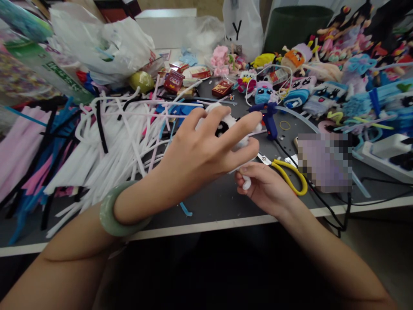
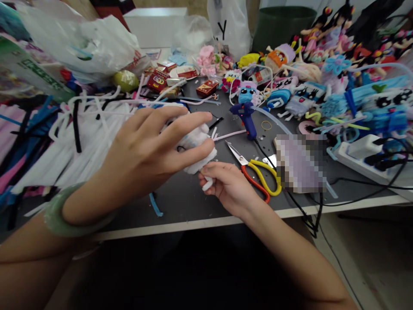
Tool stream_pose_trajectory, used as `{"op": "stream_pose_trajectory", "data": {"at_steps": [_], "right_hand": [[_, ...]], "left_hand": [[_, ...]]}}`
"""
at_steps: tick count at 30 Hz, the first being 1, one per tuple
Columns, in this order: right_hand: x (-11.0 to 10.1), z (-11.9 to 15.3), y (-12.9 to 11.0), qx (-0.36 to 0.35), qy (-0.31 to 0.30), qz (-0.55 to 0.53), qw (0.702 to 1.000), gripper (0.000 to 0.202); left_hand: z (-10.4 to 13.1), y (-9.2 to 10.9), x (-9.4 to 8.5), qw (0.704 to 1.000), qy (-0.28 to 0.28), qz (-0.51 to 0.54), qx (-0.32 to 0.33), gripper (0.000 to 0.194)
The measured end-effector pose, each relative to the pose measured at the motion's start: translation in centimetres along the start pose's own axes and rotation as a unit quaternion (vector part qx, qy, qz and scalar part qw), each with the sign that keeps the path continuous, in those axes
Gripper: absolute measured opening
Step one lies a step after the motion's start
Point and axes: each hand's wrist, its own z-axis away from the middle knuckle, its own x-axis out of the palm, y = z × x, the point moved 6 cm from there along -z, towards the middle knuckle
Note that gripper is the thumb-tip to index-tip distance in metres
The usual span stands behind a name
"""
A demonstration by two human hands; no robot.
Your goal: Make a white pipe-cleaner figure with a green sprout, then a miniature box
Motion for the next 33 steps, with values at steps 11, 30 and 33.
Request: {"op": "stream_pose_trajectory", "data": {"at_steps": [11,30,33], "right_hand": [[-0.01,0.08,-0.12,0.001,0.005,-0.006,1.0,0.009],[0.16,0.03,-0.27,-0.002,-0.006,0.005,1.0,0.008],[0.17,0.01,-0.25,0.001,-0.002,0.011,1.0,0.008]], "left_hand": [[0.05,-0.23,0.13,0.998,-0.007,0.053,-0.03,0.037],[-0.03,-0.2,0.03,0.997,-0.014,0.067,-0.038,0.032],[-0.01,-0.21,0.06,0.997,-0.023,0.073,-0.033,0.034]]}}
